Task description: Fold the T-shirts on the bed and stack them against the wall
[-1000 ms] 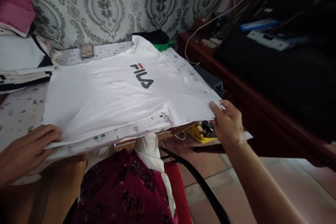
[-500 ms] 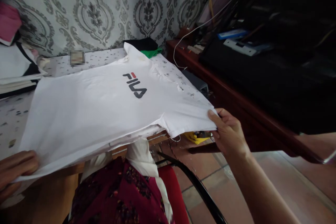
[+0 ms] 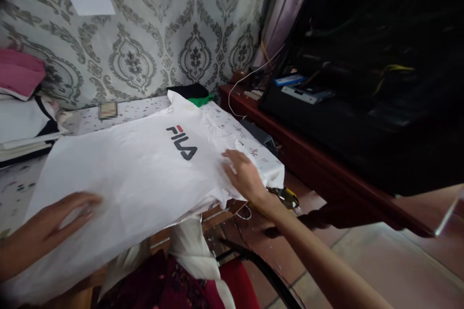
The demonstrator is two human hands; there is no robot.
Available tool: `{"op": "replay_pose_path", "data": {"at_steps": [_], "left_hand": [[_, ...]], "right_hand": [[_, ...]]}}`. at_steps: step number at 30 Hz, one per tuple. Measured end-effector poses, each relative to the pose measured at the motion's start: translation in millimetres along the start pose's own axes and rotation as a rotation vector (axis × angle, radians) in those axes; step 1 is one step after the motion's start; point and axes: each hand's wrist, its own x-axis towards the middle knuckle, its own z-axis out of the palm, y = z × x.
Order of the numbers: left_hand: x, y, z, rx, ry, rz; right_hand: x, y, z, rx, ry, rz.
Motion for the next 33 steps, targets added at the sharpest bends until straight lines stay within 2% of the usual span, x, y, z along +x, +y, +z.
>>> {"op": "replay_pose_path", "data": {"at_steps": [2, 5, 8, 11, 14, 17, 21, 24, 26, 29, 31, 33], "left_hand": [[37.7, 2.2, 7.3, -0.045, -0.029, -0.004], [75.8, -9.2, 22.8, 0.032, -0.052, -0.050], [85.4, -40.1, 29.6, 0.114, -0.062, -0.157], [78.1, -74.6, 22.4, 0.157, -0.045, -0.295], [70.8, -97.9, 13.9, 0.165, -0.046, -0.368], [67.7, -109.7, 15.9, 0.170, -0.026, -0.359], [66.4, -120.9, 26.9, 0.181, 0.024, -0.312], [66.9, -125.8, 29.3, 0.187, 0.029, -0.306], [68.2, -124.2, 27.1, 0.196, 0.030, -0.311], [70.2, -114.4, 21.9, 0.202, 0.032, -0.297], [70.8, -105.9, 19.1, 0.206, 0.039, -0.297], [70.9, -99.0, 17.4, 0.208, 0.046, -0.307]], "right_hand": [[25.2, -16.2, 22.0, -0.032, -0.124, -0.092], [49.4, -20.0, 45.2, -0.129, -0.263, -0.092], [61.0, 5.7, 46.1, -0.219, -0.268, 0.000], [62.4, 45.2, 30.6, -0.272, -0.168, 0.120], [45.8, 76.5, 11.8, -0.244, -0.019, 0.246], [6.2, 84.8, -1.6, -0.190, 0.185, 0.373], [-55.8, 64.4, -3.5, -0.005, 0.435, 0.538], [-77.8, 43.2, 3.4, 0.295, 0.544, 0.735], [-78.9, 32.7, 7.2, 0.542, 0.525, 0.818], [-75.3, 24.9, 7.7, 0.844, 0.371, 0.864], [-76.3, 25.5, 4.7, 0.879, 0.341, 0.890], [-79.6, 30.9, -0.1, 0.768, 0.396, 0.907]]}}
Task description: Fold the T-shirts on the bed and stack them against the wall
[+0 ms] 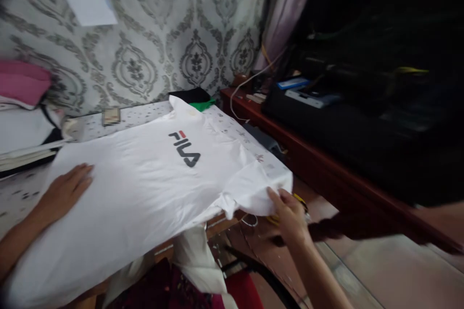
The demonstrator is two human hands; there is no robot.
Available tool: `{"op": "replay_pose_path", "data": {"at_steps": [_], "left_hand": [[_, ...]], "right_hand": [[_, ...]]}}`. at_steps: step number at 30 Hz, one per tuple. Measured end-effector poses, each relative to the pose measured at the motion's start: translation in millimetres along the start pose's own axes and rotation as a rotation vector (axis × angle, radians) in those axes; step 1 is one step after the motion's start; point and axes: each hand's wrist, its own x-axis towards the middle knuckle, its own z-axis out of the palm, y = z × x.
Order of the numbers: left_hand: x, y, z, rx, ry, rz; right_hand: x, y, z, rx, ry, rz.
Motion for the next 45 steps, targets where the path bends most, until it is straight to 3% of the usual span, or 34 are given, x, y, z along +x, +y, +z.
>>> {"op": "replay_pose_path", "data": {"at_steps": [3, 5, 7, 9, 13, 15, 20, 24, 28, 32, 40, 45], "left_hand": [[-0.9, 2.9, -1.5, -0.009, 0.011, -0.013], [1.5, 0.6, -1.3, -0.024, -0.008, -0.015], [7.9, -3.4, -1.1, -0.035, -0.039, -0.013], [19.1, -8.2, -1.3, -0.026, -0.057, -0.024], [51.3, -20.5, -3.8, 0.055, -0.091, -0.117], [66.4, -27.7, -6.0, 0.085, -0.091, -0.192], [88.9, -36.9, -8.3, 0.135, -0.070, -0.360], [99.0, -34.8, -6.8, 0.162, -0.073, -0.329], [109.8, -37.0, -4.6, 0.164, -0.070, -0.347], [121.8, -37.4, 4.3, 0.188, -0.055, -0.355], [125.5, -39.5, 34.5, 0.199, 0.110, -0.320], [126.4, -45.4, 40.9, 0.153, 0.112, -0.330]], "right_hand": [[10.2, -1.9, -9.7, -0.285, 0.113, -0.132], [18.3, -9.3, -7.1, -0.496, 0.233, -0.329], [23.4, -22.8, 6.3, -0.579, 0.262, -0.547], [24.6, -40.0, 30.2, -0.558, 0.120, -0.698], [25.6, -70.0, 98.3, -0.550, -0.384, -0.826], [29.5, -78.9, 135.1, -0.585, -0.550, -0.905], [40.0, -88.6, 219.2, -0.740, -0.796, -1.077], [41.6, -88.3, 271.9, -0.839, -0.906, -1.127], [54.6, -89.5, 305.5, -0.875, -0.911, -1.161], [88.3, -97.0, 327.9, -0.960, -0.852, -1.060], [155.1, -120.3, 360.2, -1.000, -0.701, -0.938], [195.4, -152.0, 385.4, -1.013, -0.499, -0.841]]}}
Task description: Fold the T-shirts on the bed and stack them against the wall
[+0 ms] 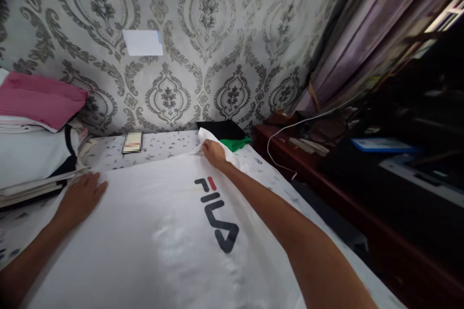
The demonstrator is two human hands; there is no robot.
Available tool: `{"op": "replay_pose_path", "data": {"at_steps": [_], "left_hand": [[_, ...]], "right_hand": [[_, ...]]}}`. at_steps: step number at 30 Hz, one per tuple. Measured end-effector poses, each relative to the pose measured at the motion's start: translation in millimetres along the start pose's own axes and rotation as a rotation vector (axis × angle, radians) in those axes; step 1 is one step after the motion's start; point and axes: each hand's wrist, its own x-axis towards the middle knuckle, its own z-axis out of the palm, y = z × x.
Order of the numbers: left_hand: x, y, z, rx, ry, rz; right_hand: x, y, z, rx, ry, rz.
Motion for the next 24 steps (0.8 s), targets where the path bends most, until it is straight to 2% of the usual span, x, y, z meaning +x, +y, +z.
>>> {"op": "replay_pose_path", "data": {"at_steps": [3, 7, 12, 14, 17, 21, 24], "left_hand": [[0.6, -0.4, 0.9, 0.004, -0.002, 0.003], [0.2, 1.7, -1.3, 0.027, -0.005, 0.000], [0.4, 2.6, -3.0, 0.035, -0.005, 0.003], [0.5, 0.5, -1.0, 0.024, -0.001, 0.005], [1.4, -3.7, 3.0, 0.012, -0.018, 0.014], [4.7, -6.5, -0.2, 0.027, -0.004, 0.053], [5.5, -2.4, -14.4, 0.024, -0.002, 0.027]], "right_hand": [[43.1, 2.6, -7.4, -0.006, 0.050, 0.083], [94.6, 2.1, -6.3, 0.029, 0.001, 0.132], [126.3, 4.4, 3.0, 0.148, -0.045, 0.197], [126.3, 8.2, 1.0, 0.218, -0.043, 0.193], [114.0, 16.3, -13.4, 0.316, -0.018, 0.152], [79.4, 28.1, -44.3, 0.434, 0.060, 0.075], [45.0, 36.9, -64.7, 0.683, 0.107, 0.007]]}}
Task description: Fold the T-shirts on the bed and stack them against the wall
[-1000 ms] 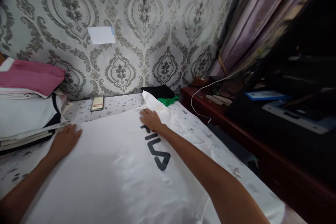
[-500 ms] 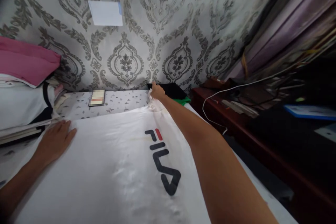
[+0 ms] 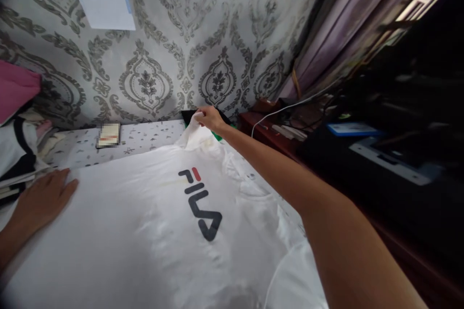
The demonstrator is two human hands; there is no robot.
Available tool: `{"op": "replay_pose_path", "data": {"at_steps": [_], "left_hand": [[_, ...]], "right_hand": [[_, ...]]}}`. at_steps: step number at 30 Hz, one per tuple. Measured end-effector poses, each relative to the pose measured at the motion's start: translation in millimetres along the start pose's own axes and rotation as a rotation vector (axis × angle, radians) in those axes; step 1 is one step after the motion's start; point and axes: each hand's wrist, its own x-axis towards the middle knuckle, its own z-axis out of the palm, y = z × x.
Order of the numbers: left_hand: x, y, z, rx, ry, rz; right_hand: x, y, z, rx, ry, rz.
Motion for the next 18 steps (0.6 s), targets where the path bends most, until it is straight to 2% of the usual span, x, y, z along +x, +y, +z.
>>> {"op": "replay_pose_path", "data": {"at_steps": [3, 5, 7, 10, 12, 14, 16, 18], "left_hand": [[-3.4, 16.4, -20.1, -0.010, 0.009, 0.015], [-7.9, 40.9, -32.7, -0.078, 0.021, 0.103], [-13.8, 79.1, -42.4, -0.200, 0.004, 0.196], [-22.7, 153.8, -50.8, -0.363, -0.020, 0.350], [-25.4, 200.6, -54.3, -0.386, -0.017, 0.480], [-22.8, 232.4, -57.7, -0.332, 0.046, 0.553], [-14.6, 243.1, -61.2, -0.238, 0.108, 0.539], [-3.5, 233.3, -64.8, -0.140, 0.104, 0.469]], "right_hand": [[-34.9, -2.4, -19.5, 0.219, 0.012, 0.012], [-56.8, -2.2, -28.2, 0.285, 0.026, 0.037], [-75.6, -2.1, -33.1, 0.322, 0.041, 0.041], [-96.0, -3.9, -35.2, 0.355, 0.047, 0.043], [-105.8, -6.0, -35.7, 0.382, 0.043, 0.051], [-115.2, -7.4, -37.4, 0.412, 0.037, 0.048], [-126.4, -7.1, -41.4, 0.437, 0.028, 0.037], [-141.2, -4.9, -47.6, 0.449, 0.021, 0.024]]}}
